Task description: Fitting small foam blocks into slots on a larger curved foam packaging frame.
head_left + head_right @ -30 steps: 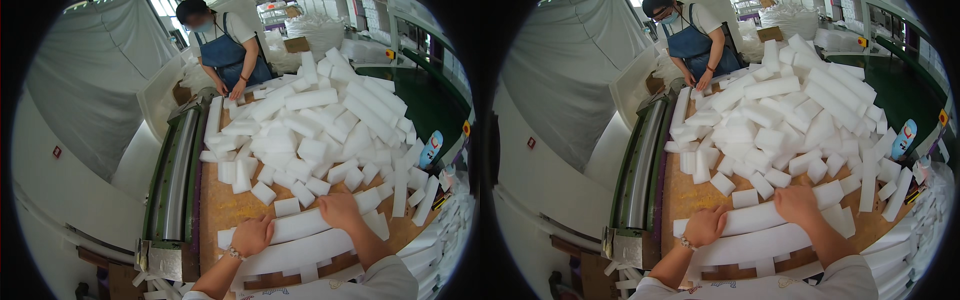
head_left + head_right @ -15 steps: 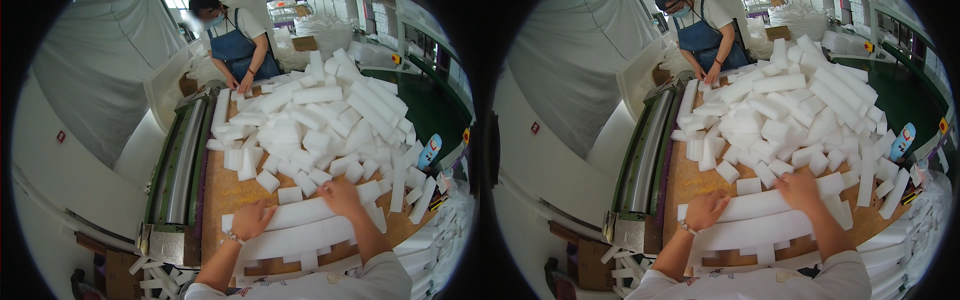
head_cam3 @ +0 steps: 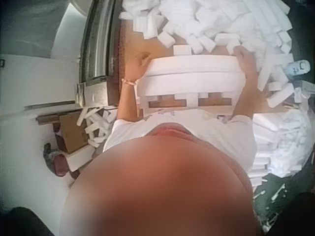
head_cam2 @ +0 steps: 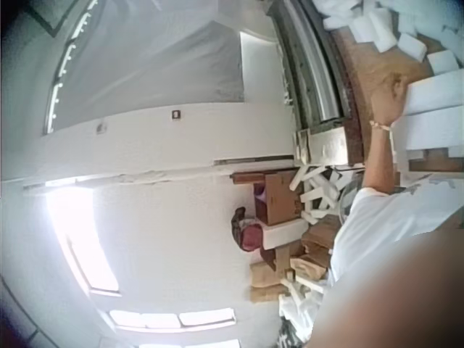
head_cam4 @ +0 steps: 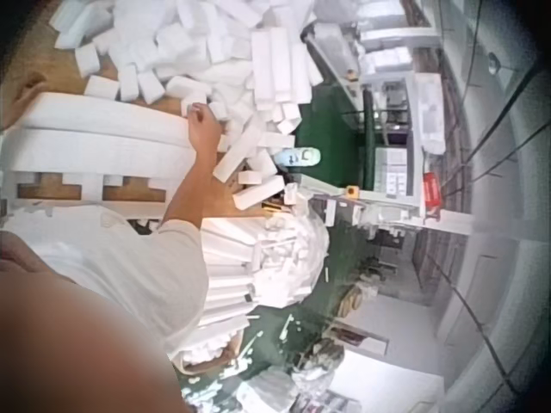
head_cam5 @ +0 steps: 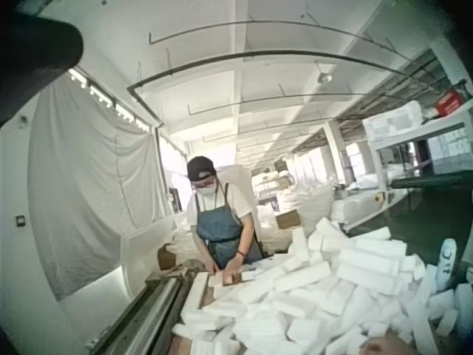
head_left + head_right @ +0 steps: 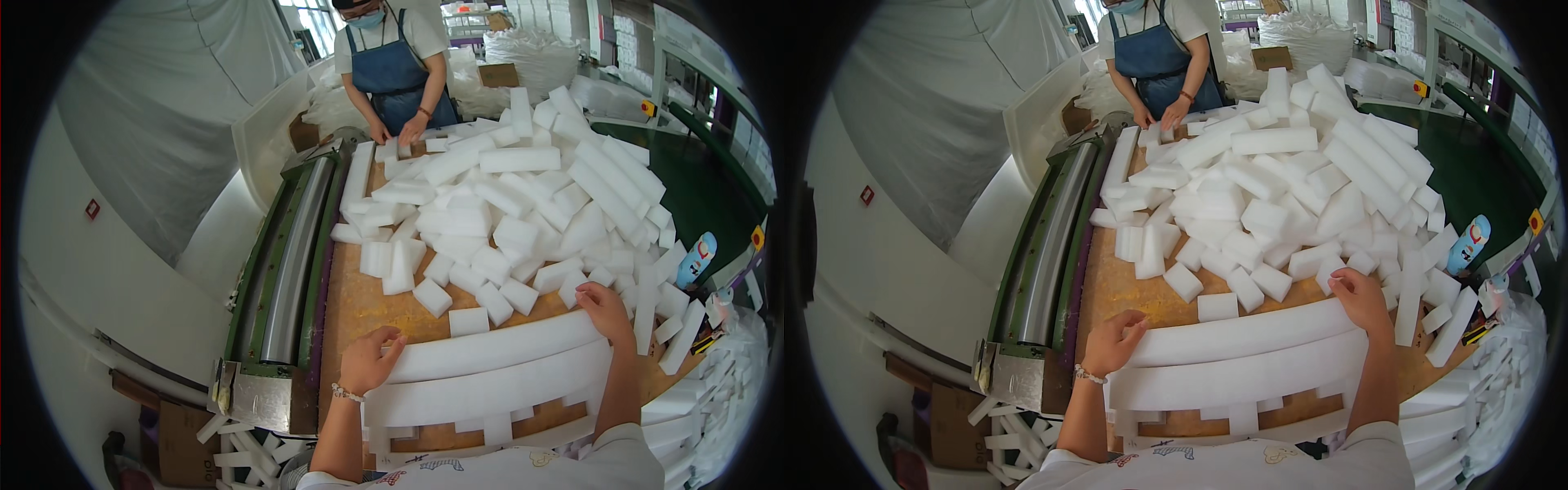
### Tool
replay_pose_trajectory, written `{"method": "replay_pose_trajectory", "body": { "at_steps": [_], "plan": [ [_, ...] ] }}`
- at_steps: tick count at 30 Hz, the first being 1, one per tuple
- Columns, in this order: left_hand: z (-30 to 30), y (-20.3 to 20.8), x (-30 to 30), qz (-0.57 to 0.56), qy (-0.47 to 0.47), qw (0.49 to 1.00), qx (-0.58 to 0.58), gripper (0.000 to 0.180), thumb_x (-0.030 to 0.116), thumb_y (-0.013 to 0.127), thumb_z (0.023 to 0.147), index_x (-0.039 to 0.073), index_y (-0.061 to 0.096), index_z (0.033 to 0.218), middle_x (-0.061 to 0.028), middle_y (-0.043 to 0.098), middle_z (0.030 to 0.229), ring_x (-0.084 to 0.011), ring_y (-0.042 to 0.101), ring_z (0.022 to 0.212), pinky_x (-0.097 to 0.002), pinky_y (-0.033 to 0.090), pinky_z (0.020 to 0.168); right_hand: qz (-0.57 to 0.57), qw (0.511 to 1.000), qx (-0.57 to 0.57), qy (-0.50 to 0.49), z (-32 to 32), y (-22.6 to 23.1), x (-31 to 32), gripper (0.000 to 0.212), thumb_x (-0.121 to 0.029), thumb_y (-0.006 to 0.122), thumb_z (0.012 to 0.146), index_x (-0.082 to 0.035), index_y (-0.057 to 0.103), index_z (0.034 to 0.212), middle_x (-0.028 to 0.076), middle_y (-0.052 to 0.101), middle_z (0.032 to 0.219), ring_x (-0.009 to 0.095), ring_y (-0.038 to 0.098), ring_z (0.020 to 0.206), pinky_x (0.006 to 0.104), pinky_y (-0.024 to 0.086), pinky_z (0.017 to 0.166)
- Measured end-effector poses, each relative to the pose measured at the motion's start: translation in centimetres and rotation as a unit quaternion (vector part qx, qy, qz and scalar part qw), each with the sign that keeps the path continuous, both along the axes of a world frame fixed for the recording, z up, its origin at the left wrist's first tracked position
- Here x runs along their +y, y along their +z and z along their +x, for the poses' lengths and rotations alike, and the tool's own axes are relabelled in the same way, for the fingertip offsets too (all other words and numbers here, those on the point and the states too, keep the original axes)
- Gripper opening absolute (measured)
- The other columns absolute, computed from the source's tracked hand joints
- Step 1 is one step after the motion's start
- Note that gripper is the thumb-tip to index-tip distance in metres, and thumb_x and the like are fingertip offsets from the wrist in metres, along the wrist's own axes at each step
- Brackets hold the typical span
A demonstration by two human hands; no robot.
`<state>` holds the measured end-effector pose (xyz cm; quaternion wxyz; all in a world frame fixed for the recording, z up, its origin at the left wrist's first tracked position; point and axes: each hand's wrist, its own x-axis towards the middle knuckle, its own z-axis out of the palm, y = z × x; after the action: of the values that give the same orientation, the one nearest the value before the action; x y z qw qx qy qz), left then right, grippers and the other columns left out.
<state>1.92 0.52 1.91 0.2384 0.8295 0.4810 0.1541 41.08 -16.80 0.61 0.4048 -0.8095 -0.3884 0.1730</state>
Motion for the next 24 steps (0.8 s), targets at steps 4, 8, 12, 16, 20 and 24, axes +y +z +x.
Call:
{"method": "replay_pose_trajectory", "body": {
  "at_steps": [4, 8, 12, 16, 20, 24],
  "plan": [
    [0.2, 0.0, 0.1, 0.006, -0.004, 1.0, -0.007, 0.035, 0.037, 0.059, 0.092, 0.007, 0.069, 0.106, -0.0047, 0.073, 0.099, -0.0236, 0.067, 0.079, -0.0316, 0.051, 0.07, -0.047, 0.998, -0.038, -0.019, -1.3, 1.3, 0.1, 0.025, -0.015, 0.061, 0.089, -0.001, 0.065, 0.109, 0.004, 0.067, 0.083, 0.014, 0.055, 0.07, 0.0254, 0.045, 0.067],
    [-0.2, -0.4, 0.1, 0.012, -0.005, 1.0, -0.018, 0.033, 0.034, 0.061, 0.091, 0.007, 0.069, 0.107, -0.0043, 0.073, 0.097, -0.0217, 0.066, 0.08, -0.0296, 0.05, 0.071, -0.032, 0.999, -0.012, -0.008, -1.0, 1.3, 0.2, 0.023, -0.014, 0.061, 0.089, -0.001, 0.065, 0.108, 0.004, 0.066, 0.083, 0.013, 0.054, 0.07, 0.0249, 0.044, 0.066],
    [-0.4, -0.7, 0.2, 0.014, -0.007, 0.999, -0.028, 0.032, 0.034, 0.061, 0.091, 0.007, 0.07, 0.106, -0.0046, 0.073, 0.098, -0.0222, 0.067, 0.08, -0.0302, 0.051, 0.071, -0.022, 1.0, -0.002, -0.005, -1.1, 1.2, 0.2, 0.023, -0.013, 0.061, 0.088, -0.001, 0.065, 0.107, 0.003, 0.065, 0.082, 0.013, 0.053, 0.07, 0.0243, 0.044, 0.066],
    [-0.3, -0.6, 0.2, 0.014, -0.006, 0.999, -0.034, 0.033, 0.035, 0.061, 0.09, 0.007, 0.07, 0.105, -0.0049, 0.073, 0.099, -0.0233, 0.067, 0.079, -0.0314, 0.051, 0.07, -0.012, 1.0, 0.001, -0.003, -1.0, 0.8, 0.0, 0.023, -0.014, 0.062, 0.088, -0.002, 0.065, 0.107, 0.004, 0.065, 0.081, 0.013, 0.054, 0.07, 0.0245, 0.044, 0.066],
    [0.5, -0.6, 0.0, 0.008, -0.004, 0.999, -0.034, 0.032, 0.034, 0.061, 0.09, 0.007, 0.07, 0.105, -0.0047, 0.073, 0.099, -0.0234, 0.068, 0.081, -0.0311, 0.051, 0.071, 0.001, 1.0, 0.006, -0.002, 0.2, 0.2, -0.5, 0.024, -0.016, 0.063, 0.088, -0.003, 0.066, 0.107, 0.005, 0.067, 0.081, 0.017, 0.057, 0.07, 0.0262, 0.046, 0.067],
    [0.2, -1.5, 0.5, 0.012, 0.0, 0.998, -0.062, 0.029, 0.03, 0.063, 0.089, 0.007, 0.069, 0.105, -0.0047, 0.072, 0.096, -0.0221, 0.067, 0.08, -0.0303, 0.051, 0.071, -0.001, 1.0, -0.004, -0.01, 0.3, 0.1, 0.6, 0.023, -0.015, 0.063, 0.087, -0.003, 0.066, 0.106, 0.004, 0.067, 0.079, 0.016, 0.056, 0.069, 0.0262, 0.046, 0.066]
  ]
}}
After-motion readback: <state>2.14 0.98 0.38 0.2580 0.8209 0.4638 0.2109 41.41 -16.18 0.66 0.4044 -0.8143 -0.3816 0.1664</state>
